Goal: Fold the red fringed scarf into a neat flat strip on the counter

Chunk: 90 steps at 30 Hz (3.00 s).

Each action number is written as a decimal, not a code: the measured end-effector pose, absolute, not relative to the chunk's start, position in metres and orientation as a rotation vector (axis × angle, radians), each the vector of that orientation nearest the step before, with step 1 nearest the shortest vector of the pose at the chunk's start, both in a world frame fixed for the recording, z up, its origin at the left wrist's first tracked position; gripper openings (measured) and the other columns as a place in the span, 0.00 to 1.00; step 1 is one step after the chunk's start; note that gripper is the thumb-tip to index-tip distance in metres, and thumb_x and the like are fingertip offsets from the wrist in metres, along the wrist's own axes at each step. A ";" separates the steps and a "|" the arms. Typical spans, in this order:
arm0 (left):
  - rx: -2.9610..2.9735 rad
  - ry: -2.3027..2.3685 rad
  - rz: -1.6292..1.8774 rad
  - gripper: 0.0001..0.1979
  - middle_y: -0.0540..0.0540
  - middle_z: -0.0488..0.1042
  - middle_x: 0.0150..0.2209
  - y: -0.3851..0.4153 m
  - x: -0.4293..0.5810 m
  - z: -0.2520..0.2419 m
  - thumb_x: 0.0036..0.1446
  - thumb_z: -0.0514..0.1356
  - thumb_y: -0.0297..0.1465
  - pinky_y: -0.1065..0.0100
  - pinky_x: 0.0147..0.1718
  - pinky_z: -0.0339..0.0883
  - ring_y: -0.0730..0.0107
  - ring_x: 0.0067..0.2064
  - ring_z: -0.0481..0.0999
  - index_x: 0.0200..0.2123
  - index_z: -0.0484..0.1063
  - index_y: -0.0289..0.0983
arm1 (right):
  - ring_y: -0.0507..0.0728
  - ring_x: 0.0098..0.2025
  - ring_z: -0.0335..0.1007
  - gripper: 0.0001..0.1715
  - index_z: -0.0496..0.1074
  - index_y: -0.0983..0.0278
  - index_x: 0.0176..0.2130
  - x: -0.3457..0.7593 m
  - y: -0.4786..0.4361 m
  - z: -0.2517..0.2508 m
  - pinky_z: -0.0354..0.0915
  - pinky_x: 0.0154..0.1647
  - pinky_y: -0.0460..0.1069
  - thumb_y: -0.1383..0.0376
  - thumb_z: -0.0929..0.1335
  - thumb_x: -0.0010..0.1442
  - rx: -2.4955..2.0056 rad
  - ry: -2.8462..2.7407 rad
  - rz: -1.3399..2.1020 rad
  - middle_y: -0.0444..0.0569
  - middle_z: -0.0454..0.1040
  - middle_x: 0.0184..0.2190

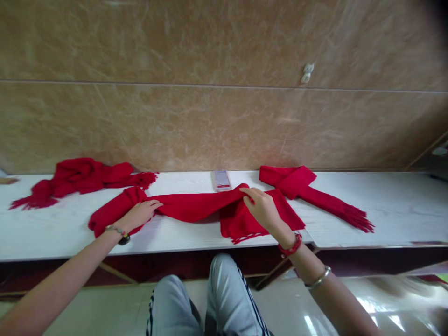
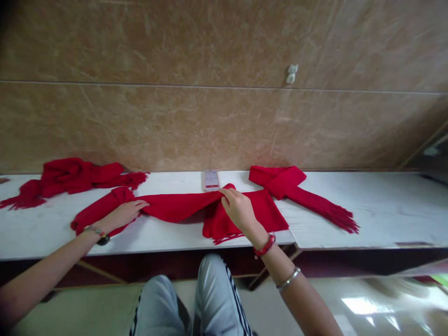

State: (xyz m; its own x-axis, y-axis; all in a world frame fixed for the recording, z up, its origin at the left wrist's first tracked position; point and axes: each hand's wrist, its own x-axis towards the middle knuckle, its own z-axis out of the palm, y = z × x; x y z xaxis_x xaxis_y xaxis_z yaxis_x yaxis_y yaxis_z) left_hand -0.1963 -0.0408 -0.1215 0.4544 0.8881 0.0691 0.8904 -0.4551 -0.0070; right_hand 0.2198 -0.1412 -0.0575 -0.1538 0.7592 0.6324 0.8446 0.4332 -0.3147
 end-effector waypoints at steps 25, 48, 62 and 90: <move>-2.694 -1.848 0.025 0.27 0.49 0.39 0.64 -0.052 -0.135 -0.144 0.59 0.44 0.46 0.34 0.50 0.34 0.41 0.62 0.36 0.61 0.45 0.51 | 0.68 0.60 0.47 0.25 0.56 0.57 0.58 0.265 -0.116 -0.171 0.51 0.48 0.73 0.59 0.57 0.62 -1.909 -2.260 -0.215 0.55 0.54 0.60; -3.035 -1.145 0.098 0.33 0.46 0.62 0.55 -0.099 -0.132 -0.094 0.45 0.53 0.20 0.68 0.50 0.57 0.63 0.54 0.63 0.57 0.56 0.42 | 0.56 0.41 0.68 0.25 0.65 0.65 0.49 0.112 -0.100 -0.120 0.62 0.40 0.48 0.77 0.60 0.51 -0.748 -2.763 0.149 0.53 0.73 0.40; -3.099 -1.485 -0.540 0.06 0.48 0.74 0.34 -0.064 -0.120 -0.109 0.52 0.57 0.28 0.73 0.37 0.63 0.71 0.36 0.72 0.36 0.70 0.36 | 0.52 0.34 0.67 0.14 0.70 0.65 0.38 0.127 -0.069 -0.149 0.64 0.34 0.46 0.70 0.68 0.47 -0.840 -2.246 0.668 0.48 0.71 0.37; -2.736 -1.076 -0.074 0.08 0.47 0.71 0.35 -0.091 -0.113 -0.113 0.60 0.50 0.25 0.71 0.36 0.62 0.69 0.38 0.71 0.37 0.69 0.36 | 0.53 0.33 0.66 0.03 0.70 0.66 0.32 0.133 -0.096 -0.134 0.60 0.31 0.46 0.71 0.65 0.56 -1.080 -2.549 -0.125 0.48 0.71 0.30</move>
